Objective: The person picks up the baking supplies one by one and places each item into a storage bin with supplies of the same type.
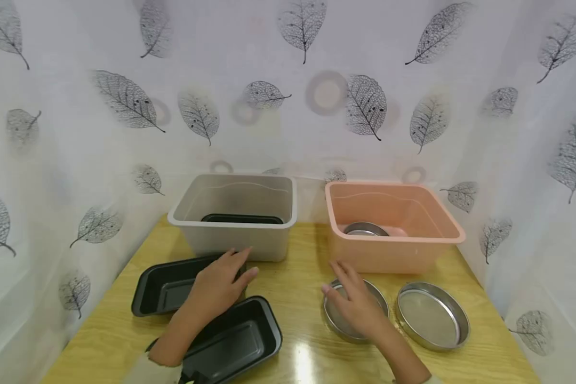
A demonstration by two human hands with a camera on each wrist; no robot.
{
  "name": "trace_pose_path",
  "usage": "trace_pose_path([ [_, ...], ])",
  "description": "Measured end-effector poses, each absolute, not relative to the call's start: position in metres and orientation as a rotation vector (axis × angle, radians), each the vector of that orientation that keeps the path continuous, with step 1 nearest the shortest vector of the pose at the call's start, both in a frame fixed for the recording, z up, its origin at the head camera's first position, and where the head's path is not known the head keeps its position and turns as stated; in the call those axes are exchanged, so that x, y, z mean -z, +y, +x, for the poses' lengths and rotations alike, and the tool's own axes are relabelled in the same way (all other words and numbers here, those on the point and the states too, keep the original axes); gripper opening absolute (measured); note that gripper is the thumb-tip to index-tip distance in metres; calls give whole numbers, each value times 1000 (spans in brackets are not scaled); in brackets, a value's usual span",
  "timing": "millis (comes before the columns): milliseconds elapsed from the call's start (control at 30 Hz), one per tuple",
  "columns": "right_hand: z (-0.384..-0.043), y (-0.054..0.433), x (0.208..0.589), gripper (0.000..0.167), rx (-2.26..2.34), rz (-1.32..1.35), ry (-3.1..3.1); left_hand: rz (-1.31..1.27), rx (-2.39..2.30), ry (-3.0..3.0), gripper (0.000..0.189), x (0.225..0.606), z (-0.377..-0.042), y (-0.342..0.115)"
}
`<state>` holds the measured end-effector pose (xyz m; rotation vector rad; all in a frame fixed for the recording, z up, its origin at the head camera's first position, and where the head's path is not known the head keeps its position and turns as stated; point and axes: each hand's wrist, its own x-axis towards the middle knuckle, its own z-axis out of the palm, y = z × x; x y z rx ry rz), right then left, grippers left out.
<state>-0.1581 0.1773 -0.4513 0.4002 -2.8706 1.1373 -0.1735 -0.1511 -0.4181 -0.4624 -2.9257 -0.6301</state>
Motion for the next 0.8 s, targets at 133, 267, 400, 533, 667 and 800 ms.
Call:
trace_pose_path([
  [133, -158, 170, 451, 61, -1325, 437, -2841, -431, 675, -2866, 61, 412, -178, -170],
  [267, -158, 159, 449, 52, -1553, 445, -2773, -368, 761, -2792, 53, 406, -185, -193],
  [400, -160, 146, 450, 47, -1790, 478, -2688, -290, 842, -2740, 52, 399, -195, -218],
  [533, -164, 133, 455, 48, -1894, 496, -2675, -225, 915, -2693, 54, 396, -206, -240],
  [667, -169, 115, 461, 48, -1956, 540, -2673, -180, 956, -2613, 53, 396, -218, -258],
  [800, -172, 97, 471, 48, -1999, 627, -2676, -130, 956, -2559, 51, 398, -229, -275],
])
